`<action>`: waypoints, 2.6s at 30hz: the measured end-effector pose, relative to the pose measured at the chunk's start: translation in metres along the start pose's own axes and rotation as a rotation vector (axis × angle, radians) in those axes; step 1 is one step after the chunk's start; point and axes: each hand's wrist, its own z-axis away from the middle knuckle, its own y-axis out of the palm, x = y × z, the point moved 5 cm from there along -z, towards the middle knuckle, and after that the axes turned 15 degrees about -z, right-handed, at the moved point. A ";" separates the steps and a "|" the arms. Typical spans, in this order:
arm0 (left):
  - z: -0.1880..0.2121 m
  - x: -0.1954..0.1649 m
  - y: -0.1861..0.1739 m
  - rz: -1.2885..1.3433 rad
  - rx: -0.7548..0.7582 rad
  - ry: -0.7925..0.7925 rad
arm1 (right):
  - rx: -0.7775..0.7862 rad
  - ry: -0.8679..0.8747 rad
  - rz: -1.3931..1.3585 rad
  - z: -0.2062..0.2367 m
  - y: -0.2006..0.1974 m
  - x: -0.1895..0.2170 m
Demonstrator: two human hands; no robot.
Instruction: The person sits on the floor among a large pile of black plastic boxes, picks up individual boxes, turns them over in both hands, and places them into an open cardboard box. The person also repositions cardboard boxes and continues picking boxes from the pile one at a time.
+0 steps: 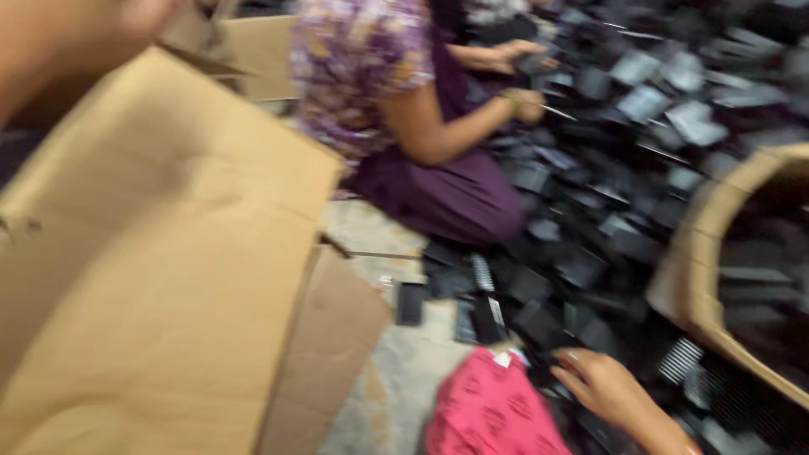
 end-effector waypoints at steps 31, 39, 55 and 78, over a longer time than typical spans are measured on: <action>-0.130 -0.591 -0.514 1.147 -0.778 0.558 | -0.585 -0.227 -2.148 0.130 -0.065 -0.178; -0.031 -0.572 -0.536 1.370 -0.787 0.475 | -0.649 -0.591 -2.802 0.144 -0.042 -0.174; 0.062 -0.269 -0.460 1.057 -1.065 -0.185 | -0.307 -0.925 -2.078 0.054 -0.149 0.080; 0.264 -0.016 -0.011 1.235 -1.749 -1.791 | 0.030 -1.094 -0.075 -0.156 -0.146 0.595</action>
